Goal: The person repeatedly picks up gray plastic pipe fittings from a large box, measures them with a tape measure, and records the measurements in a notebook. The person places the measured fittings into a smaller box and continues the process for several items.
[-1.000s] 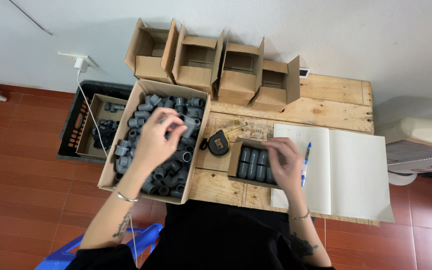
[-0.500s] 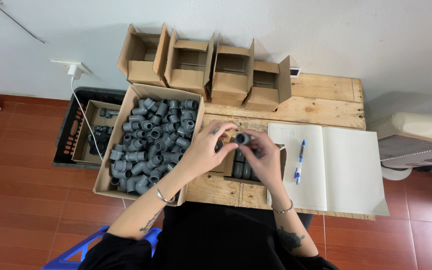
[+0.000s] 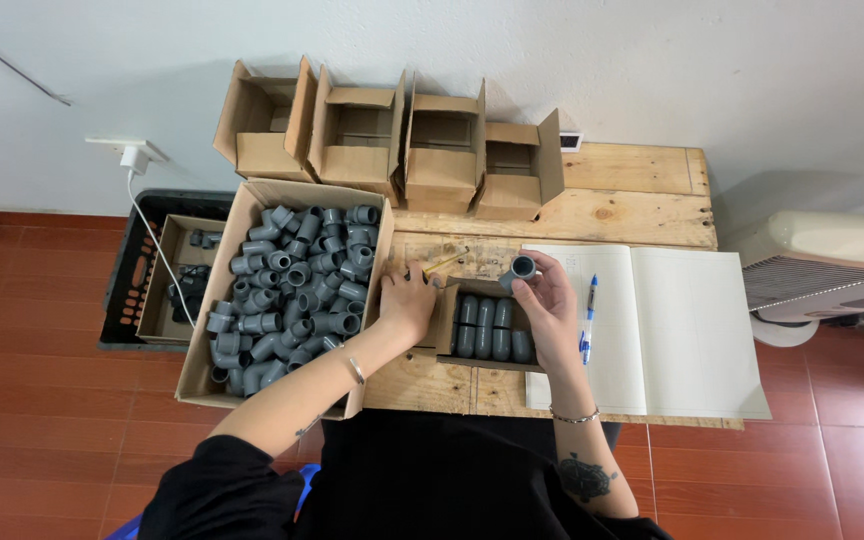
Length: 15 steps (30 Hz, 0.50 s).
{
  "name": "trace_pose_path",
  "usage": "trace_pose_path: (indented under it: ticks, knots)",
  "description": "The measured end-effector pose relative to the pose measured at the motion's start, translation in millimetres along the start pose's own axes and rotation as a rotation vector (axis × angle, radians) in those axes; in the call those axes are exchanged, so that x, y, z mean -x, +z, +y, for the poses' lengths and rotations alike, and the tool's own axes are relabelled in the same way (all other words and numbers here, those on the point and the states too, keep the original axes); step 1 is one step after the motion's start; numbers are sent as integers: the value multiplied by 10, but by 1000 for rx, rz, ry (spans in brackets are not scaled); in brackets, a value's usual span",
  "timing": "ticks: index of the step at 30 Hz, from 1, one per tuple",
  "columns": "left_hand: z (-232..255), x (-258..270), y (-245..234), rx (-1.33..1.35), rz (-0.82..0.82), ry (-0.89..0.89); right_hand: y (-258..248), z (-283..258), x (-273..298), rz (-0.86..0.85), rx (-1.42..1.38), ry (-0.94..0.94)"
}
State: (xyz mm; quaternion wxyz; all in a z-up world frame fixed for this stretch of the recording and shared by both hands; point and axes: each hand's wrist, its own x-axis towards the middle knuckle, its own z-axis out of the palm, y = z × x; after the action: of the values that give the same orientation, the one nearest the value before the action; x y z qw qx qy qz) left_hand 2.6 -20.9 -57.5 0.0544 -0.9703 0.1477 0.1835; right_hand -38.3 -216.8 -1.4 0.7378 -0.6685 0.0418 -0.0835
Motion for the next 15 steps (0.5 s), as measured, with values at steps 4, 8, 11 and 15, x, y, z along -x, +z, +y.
trace_pose_path:
  ticks: [4,8,11,15]
  knots:
    - [-84,-184,166,76,33,38,-13,-61,9,-9,-126,36]
    - [-269,18,-367,219,40,123,-43,-78,-4,-5,-142,47]
    - [-448,135,-688,354,178,177,-49,-61,-42,1,-137,64]
    - [-565,389,-1172,505,310,205,-117,107,-104,12,-98,60]
